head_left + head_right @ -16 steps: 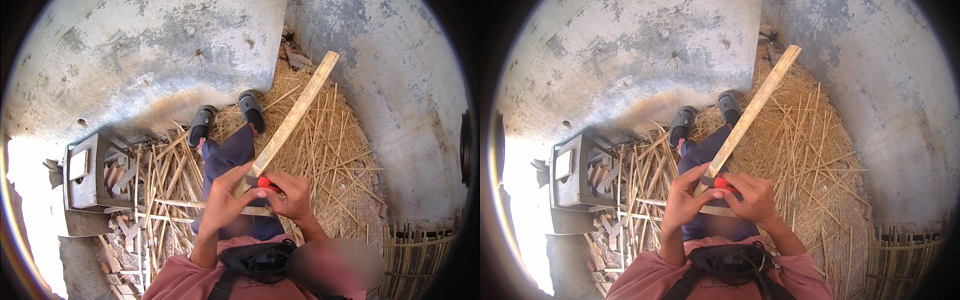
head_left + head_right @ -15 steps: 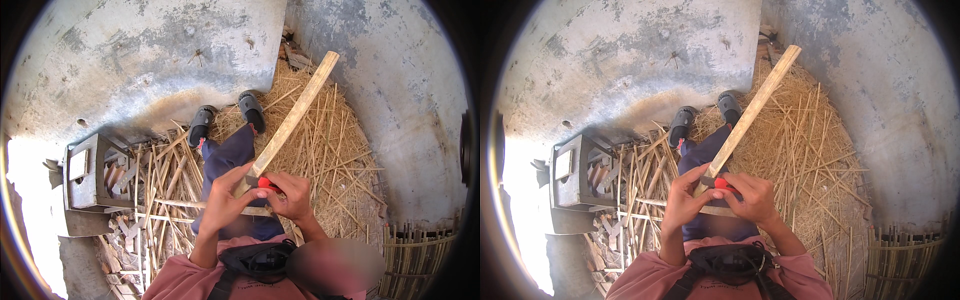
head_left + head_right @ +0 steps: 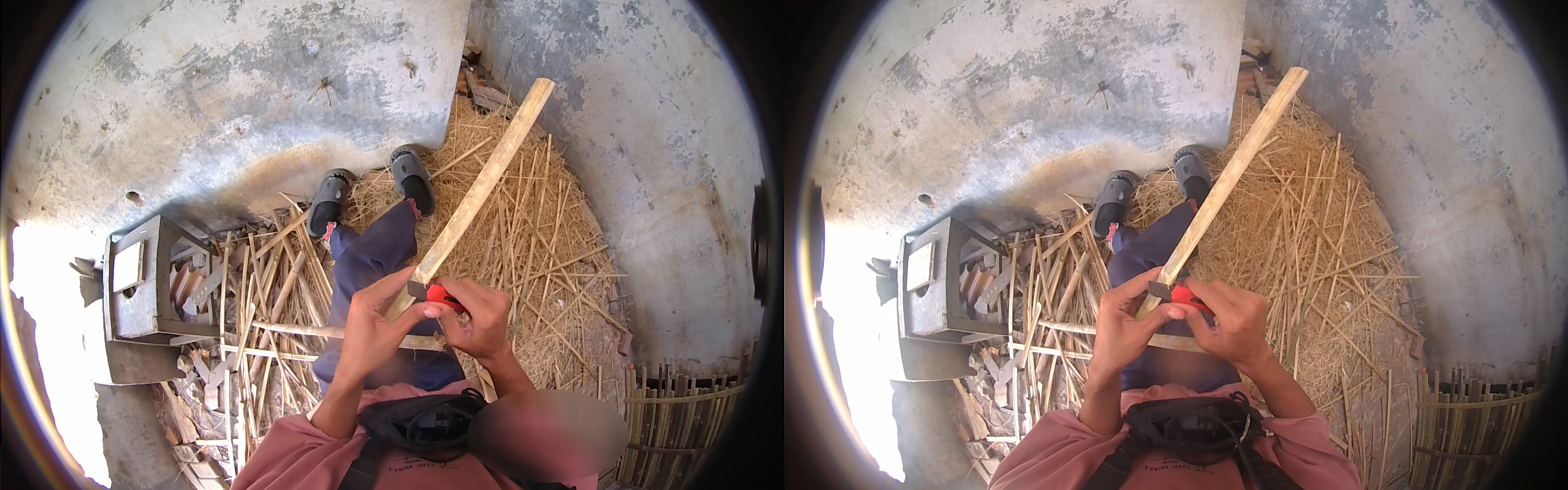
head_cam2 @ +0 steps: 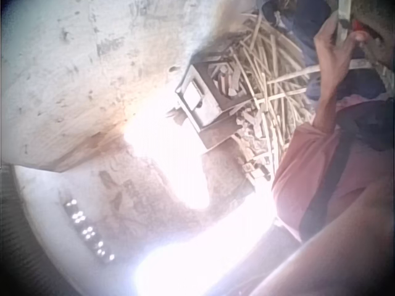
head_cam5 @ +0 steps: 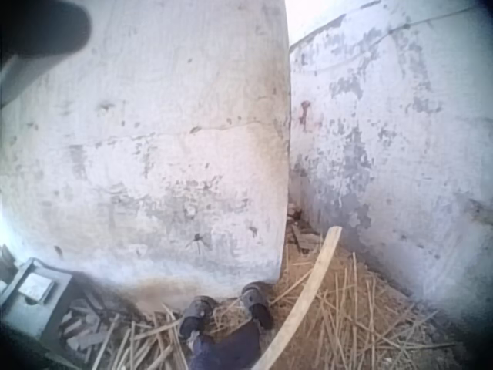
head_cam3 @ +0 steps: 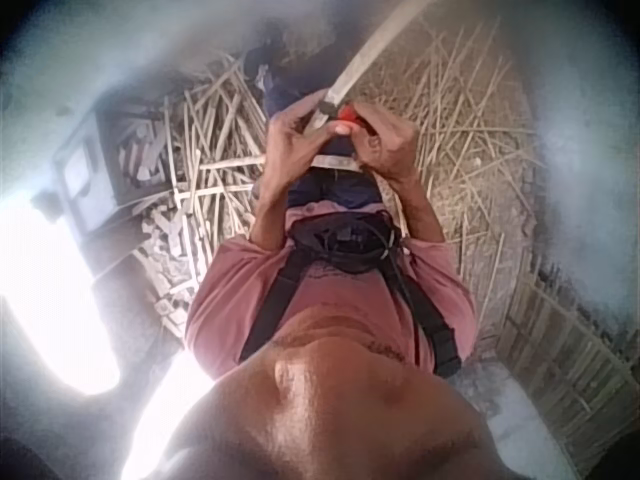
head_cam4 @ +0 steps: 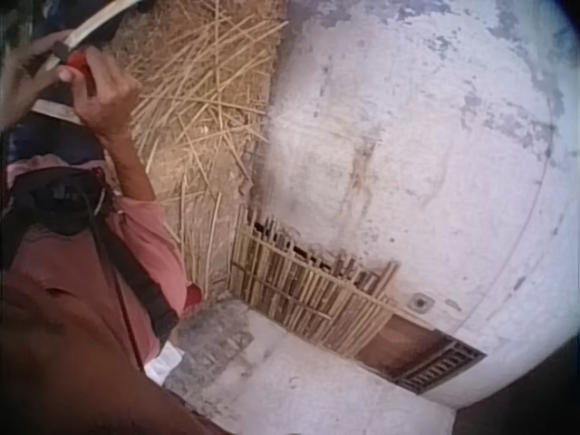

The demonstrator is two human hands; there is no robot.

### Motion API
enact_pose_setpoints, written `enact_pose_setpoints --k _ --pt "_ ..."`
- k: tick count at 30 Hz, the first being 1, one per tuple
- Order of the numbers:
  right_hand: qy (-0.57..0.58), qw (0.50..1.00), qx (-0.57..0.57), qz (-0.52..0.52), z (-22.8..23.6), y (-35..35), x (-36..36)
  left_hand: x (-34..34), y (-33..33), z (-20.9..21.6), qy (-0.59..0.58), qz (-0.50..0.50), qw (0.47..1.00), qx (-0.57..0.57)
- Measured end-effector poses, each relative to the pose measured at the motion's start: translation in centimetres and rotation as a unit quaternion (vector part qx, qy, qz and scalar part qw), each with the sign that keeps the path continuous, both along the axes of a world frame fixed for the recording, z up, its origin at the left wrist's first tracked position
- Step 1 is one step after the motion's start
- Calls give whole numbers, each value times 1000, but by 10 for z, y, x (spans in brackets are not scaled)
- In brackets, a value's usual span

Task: The person whittles a strip of wood using a small red utility knife while sitting on a floor covered in straw.

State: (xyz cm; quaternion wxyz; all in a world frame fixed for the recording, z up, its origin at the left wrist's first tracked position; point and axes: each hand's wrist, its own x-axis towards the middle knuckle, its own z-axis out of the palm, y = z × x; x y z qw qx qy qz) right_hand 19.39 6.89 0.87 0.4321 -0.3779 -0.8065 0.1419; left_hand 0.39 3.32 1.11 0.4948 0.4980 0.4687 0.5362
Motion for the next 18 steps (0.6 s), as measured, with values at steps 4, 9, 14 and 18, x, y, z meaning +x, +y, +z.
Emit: enact_pose_setpoints --k 4,9,14,18 --pt "-3 1000 4 -19 4 0 -2 5 1 1 -23 12 1000 12" --pt "23 999 2 -30 0 0 -3 10 -1 2 -32 32 999 0" --pt "40 998 -10 -39 6 2 -6 11 -2 -4 -3 61 998 -7" --pt "61 997 -4 -37 2 5 -6 13 -2 -3 38 89 995 5"
